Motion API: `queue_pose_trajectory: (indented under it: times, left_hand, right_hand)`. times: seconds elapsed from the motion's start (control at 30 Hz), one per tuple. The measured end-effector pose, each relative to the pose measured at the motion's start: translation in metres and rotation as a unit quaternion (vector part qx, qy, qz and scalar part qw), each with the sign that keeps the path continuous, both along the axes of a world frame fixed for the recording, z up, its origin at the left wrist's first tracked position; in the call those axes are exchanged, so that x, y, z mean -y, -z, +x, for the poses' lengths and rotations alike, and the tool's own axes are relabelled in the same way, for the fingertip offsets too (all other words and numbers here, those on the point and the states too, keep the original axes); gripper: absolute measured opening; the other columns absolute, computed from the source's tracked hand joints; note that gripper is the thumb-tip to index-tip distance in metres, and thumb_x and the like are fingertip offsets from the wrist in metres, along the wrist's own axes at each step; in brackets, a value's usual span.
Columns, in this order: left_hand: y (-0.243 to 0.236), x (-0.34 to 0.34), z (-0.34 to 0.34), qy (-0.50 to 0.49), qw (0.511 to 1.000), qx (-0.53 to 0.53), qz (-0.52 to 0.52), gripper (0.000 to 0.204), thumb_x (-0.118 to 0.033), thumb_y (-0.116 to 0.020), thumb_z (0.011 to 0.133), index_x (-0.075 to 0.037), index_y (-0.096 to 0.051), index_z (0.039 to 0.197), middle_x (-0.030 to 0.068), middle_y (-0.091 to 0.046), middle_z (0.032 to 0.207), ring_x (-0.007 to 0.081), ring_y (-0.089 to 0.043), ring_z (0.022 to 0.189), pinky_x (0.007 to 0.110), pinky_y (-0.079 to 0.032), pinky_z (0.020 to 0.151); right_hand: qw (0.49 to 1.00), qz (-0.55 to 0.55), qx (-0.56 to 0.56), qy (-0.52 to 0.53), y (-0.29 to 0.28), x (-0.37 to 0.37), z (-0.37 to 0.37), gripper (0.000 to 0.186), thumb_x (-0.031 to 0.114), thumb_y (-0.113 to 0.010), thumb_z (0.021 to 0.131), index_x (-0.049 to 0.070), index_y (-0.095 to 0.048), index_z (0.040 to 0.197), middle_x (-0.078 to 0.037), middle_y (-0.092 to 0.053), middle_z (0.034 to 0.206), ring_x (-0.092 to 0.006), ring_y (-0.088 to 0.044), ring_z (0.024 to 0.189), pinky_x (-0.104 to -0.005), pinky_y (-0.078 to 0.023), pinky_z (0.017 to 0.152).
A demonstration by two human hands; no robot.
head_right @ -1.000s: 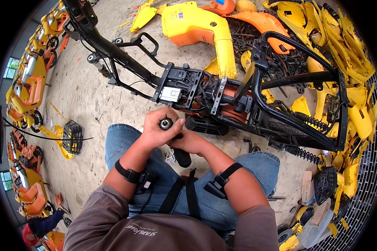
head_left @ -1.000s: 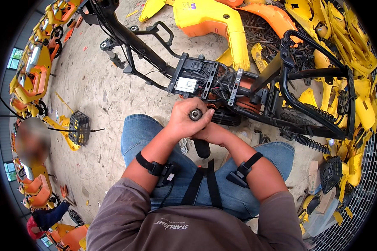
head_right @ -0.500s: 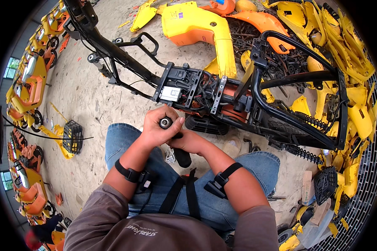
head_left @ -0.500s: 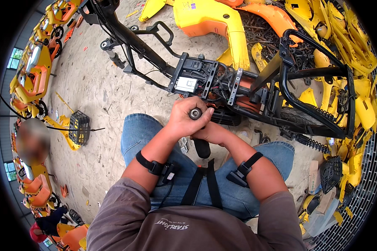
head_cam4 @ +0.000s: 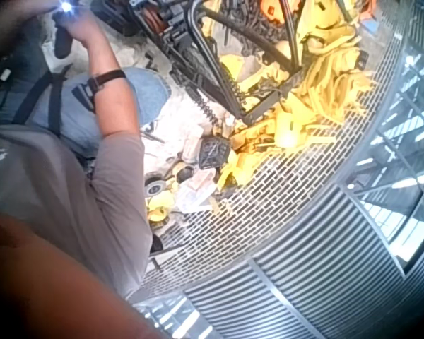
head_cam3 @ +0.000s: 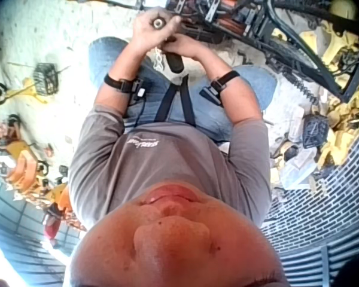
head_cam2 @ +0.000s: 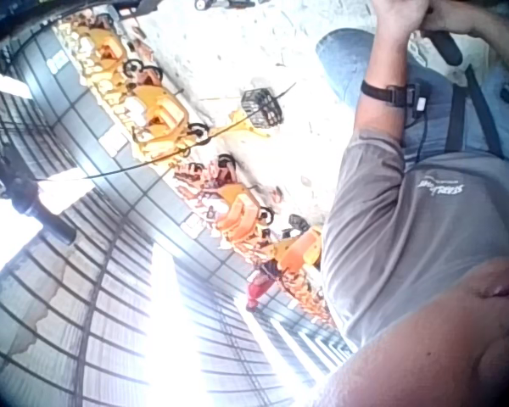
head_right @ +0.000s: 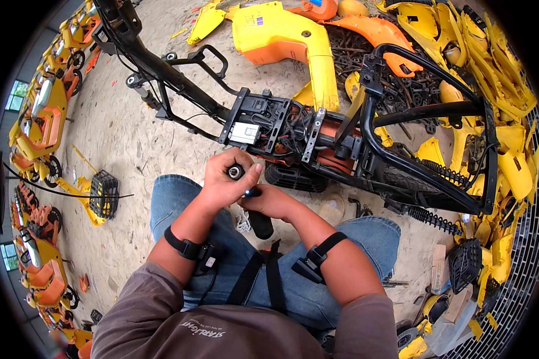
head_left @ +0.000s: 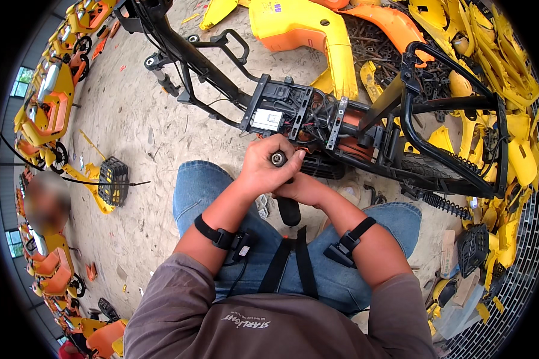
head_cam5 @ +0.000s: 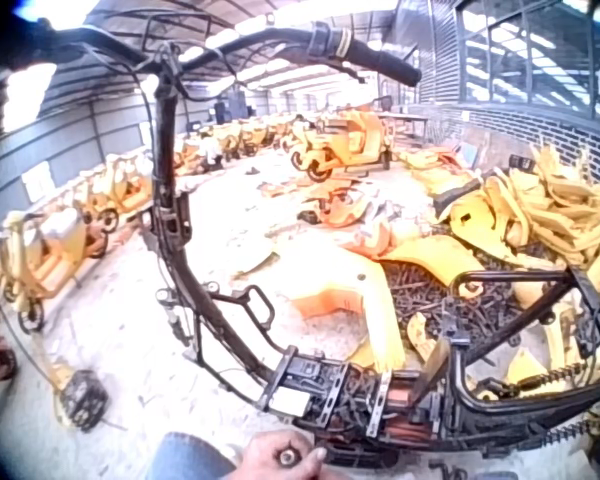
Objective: The person sits on the floor and uses a power drill to fasten components onto the frame of an electric scooter.
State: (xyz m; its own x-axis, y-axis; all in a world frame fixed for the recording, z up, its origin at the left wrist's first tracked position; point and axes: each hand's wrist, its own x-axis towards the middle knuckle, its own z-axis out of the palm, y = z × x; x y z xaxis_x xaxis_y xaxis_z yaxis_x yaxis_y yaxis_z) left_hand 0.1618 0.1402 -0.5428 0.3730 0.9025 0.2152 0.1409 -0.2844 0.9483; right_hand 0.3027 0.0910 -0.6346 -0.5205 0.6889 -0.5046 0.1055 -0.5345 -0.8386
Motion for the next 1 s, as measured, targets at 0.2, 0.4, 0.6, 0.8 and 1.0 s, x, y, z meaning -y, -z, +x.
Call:
queue_pose_trajectory:
  times: [0.2, 0.4, 0.6, 0.8, 1.0]
  left_hand:
    - [-0.006, 0.001, -0.001, -0.004, 1.000, -0.005, -0.020, 0.027, -0.005, -0.078, 0.086, -0.004, -0.058, 0.068, 0.0031, -0.065, 0.069, 0.0097, -0.062, 0.065, 0.026, -0.050, 0.060]
    - [-0.006, -0.001, -0.004, -0.008, 1.000, 0.001, -0.027, 0.027, -0.005, -0.078, 0.086, -0.005, -0.058, 0.068, 0.0032, -0.066, 0.070, 0.0093, -0.062, 0.065, 0.026, -0.050, 0.061]
    - [0.003, -0.009, -0.011, 0.038, 0.999, 0.020, -0.018, 0.021, -0.005, -0.079, 0.087, -0.004, -0.060, 0.076, 0.0036, -0.067, 0.075, 0.0103, -0.064, 0.070, 0.027, -0.051, 0.063]
    - [0.002, -0.009, -0.010, 0.051, 0.999, 0.008, -0.010, 0.017, -0.005, -0.079, 0.086, -0.003, -0.063, 0.083, 0.0057, -0.068, 0.082, 0.0117, -0.064, 0.075, 0.028, -0.053, 0.068]
    - [0.000, -0.004, -0.005, 0.032, 0.999, 0.017, -0.019, 0.017, -0.004, -0.079, 0.087, -0.002, -0.062, 0.083, 0.0069, -0.068, 0.082, 0.0121, -0.065, 0.073, 0.028, -0.053, 0.064]
  right_hand:
    - [0.999, -0.009, 0.031, 0.004, 0.009, 0.003, 0.001, 0.033, 0.033, -0.073, 0.089, 0.003, -0.072, 0.103, -0.005, -0.072, 0.092, -0.0150, -0.066, 0.087, -0.0307, -0.051, 0.081]
    - [0.999, -0.029, 0.032, 0.026, 0.011, 0.008, -0.003, 0.032, 0.033, -0.073, 0.088, 0.004, -0.072, 0.100, -0.005, -0.072, 0.091, -0.0152, -0.066, 0.086, -0.0311, -0.051, 0.080]
    - [0.998, -0.006, 0.058, 0.038, 0.004, 0.006, -0.004, 0.034, 0.033, -0.074, 0.088, 0.002, -0.071, 0.100, -0.007, -0.072, 0.094, -0.0163, -0.066, 0.087, -0.0315, -0.051, 0.079]
    - [0.997, 0.009, 0.042, 0.067, 0.002, 0.005, -0.003, 0.040, 0.033, -0.075, 0.086, 0.000, -0.072, 0.109, -0.009, -0.073, 0.099, -0.0173, -0.067, 0.090, -0.0323, -0.052, 0.081]
    - [0.997, 0.009, 0.042, 0.071, -0.012, 0.007, 0.002, 0.039, 0.031, -0.077, 0.085, 0.000, -0.073, 0.109, -0.009, -0.074, 0.100, -0.0162, -0.068, 0.092, -0.0314, -0.052, 0.082]
